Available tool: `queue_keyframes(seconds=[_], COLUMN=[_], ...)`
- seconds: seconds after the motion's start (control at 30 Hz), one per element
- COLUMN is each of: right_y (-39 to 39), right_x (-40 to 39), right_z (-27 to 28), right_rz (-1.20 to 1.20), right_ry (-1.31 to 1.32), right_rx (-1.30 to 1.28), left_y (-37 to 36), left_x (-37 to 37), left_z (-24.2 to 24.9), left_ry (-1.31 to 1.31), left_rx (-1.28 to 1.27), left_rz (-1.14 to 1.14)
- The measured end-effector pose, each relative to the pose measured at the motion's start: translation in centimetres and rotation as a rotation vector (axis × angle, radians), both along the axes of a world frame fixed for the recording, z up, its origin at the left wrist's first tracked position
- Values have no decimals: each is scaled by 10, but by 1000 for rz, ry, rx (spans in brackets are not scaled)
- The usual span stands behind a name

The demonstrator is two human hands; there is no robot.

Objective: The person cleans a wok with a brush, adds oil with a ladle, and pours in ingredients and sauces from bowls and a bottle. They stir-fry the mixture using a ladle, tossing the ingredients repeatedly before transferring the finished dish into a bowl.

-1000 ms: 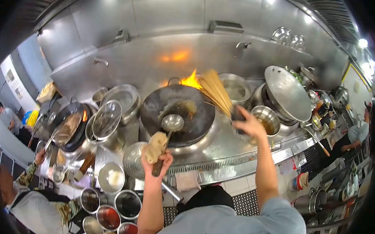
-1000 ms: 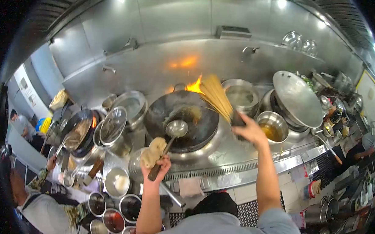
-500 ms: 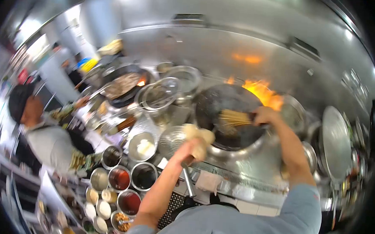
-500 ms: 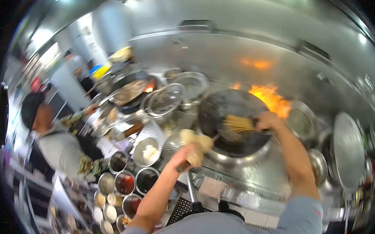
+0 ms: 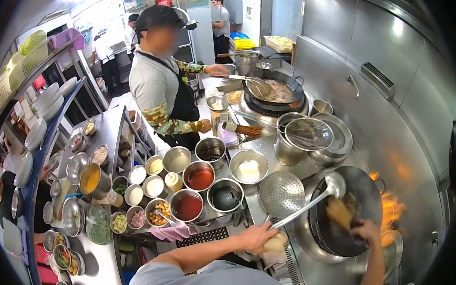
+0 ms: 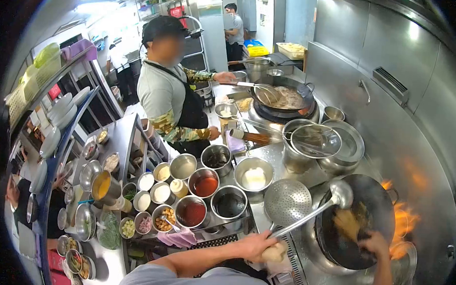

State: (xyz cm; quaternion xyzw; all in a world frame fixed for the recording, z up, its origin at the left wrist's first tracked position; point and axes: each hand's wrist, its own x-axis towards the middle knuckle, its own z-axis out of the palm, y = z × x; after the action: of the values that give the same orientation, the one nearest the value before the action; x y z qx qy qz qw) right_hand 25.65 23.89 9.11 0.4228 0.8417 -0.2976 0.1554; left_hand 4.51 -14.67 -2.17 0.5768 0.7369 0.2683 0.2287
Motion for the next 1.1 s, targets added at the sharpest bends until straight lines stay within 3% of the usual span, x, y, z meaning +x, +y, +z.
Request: queue_keyframes(seconds=[0.13, 0.17, 0.2, 0.3, 0.33, 0.4, 0.43, 0.47, 0.57, 0.6, 0.63, 0.77, 0.87, 0.97, 1.03, 1.07, 1.1], right_y=[62, 38, 2, -33, -25, 42, 98, 88, 54, 50, -18, -64, 4, 84, 47, 38, 2], right_x=[-32, -26, -19, 36, 51, 77, 74, 56, 2, 3, -13, 47, 107, 82, 26, 6, -22], right_z=[-108, -122, -103, -53, -35, -41, -76, -56, -78, -123, -76, -39, -26, -44, -61, -90, -84], right_rz=[-219, -218, -154, -20, 14, 13, 24, -82, -226, -259, -261, -113, -40, -19, -113, -54, -133], right_ry=[322, 377, 378, 23, -96, -81, -446, -58, 183, 278, 204, 2, -168, -357, 2, 77, 42], right_rx=[120, 271, 218, 234, 252, 158, 362, 267, 108, 144, 218, 212, 263, 339, 357, 361, 318], left_y=[10, 11, 9, 6, 6, 15, 22, 31, 39, 39, 39, 28, 23, 23, 20, 16, 12], left_x=[-7, -12, -11, -18, -23, -34, -40, -45, -57, -59, -61, -69, -75, -81, -78, -74, -71], left_z=[6, 3, -2, -20, -26, -38, -48, -64, -88, -96, -108, -128, -137, -146, -146, -144, -139], left_ry=[12, 1, -18, -1, 14, -22, -42, -7, 6, 8, -13, -66, -65, -6, 63, 88, 110], left_rx=[67, 63, 56, 63, 66, -20, -58, -102, -53, -51, -34, -112, -128, -83, -59, 30, 115], left_rz=[107, 135, 162, 234, 249, 268, 269, 282, 286, 291, 310, 323, 333, 331, 349, 364, 359])
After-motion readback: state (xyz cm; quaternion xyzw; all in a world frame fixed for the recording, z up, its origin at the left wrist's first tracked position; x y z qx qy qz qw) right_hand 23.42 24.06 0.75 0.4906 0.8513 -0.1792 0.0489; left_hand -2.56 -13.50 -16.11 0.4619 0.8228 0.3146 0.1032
